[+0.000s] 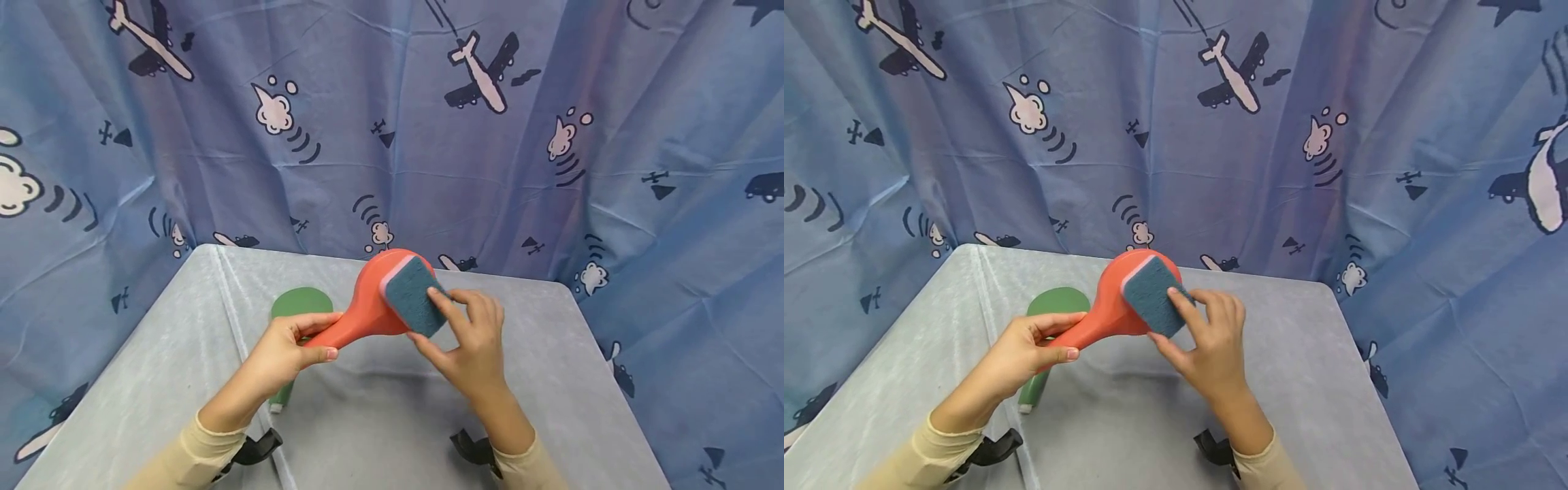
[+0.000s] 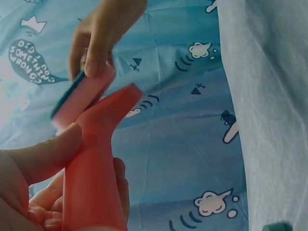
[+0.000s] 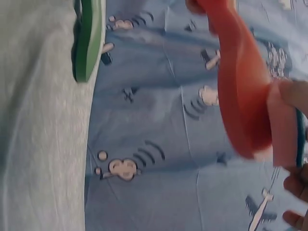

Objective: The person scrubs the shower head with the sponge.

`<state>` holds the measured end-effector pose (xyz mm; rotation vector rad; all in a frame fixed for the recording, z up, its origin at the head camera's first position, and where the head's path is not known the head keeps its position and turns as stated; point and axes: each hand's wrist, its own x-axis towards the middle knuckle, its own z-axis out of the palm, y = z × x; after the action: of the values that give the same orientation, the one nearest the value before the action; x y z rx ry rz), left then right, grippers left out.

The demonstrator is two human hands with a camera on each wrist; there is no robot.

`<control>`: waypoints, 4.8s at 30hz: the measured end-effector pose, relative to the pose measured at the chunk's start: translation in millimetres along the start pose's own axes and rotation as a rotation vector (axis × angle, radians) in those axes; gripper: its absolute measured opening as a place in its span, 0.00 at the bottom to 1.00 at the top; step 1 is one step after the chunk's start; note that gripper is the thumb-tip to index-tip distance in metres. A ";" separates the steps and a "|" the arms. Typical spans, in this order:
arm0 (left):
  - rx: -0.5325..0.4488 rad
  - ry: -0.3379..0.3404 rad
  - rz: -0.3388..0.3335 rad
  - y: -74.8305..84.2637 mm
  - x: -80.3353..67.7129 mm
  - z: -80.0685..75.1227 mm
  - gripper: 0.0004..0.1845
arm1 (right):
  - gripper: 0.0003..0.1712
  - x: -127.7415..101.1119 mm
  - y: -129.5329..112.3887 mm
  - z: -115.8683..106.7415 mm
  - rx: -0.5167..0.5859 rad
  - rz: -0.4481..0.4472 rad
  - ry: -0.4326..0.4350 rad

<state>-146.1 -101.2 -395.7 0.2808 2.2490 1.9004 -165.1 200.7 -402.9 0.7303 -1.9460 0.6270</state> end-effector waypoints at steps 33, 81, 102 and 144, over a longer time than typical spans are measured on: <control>0.386 0.275 0.167 4.5 -15.7 20.8 0.28 | 0.32 3.1 -11.6 0.5 -0.011 -0.323 0.046; 0.917 0.720 1.101 -0.6 -1.9 25.4 0.15 | 0.35 4.7 -5.1 -6.5 0.099 0.074 0.046; 0.655 0.704 1.256 9.8 10.7 6.5 0.15 | 0.37 16.2 -18.1 -25.9 0.320 0.098 0.142; -0.334 -0.293 0.407 -18.2 20.3 -24.7 0.22 | 0.23 26.3 -10.2 -12.2 0.186 -0.421 0.444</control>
<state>-172.6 -122.3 -410.0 0.9531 1.7477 2.2085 -160.8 195.8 -372.8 0.9885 -1.2900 0.6463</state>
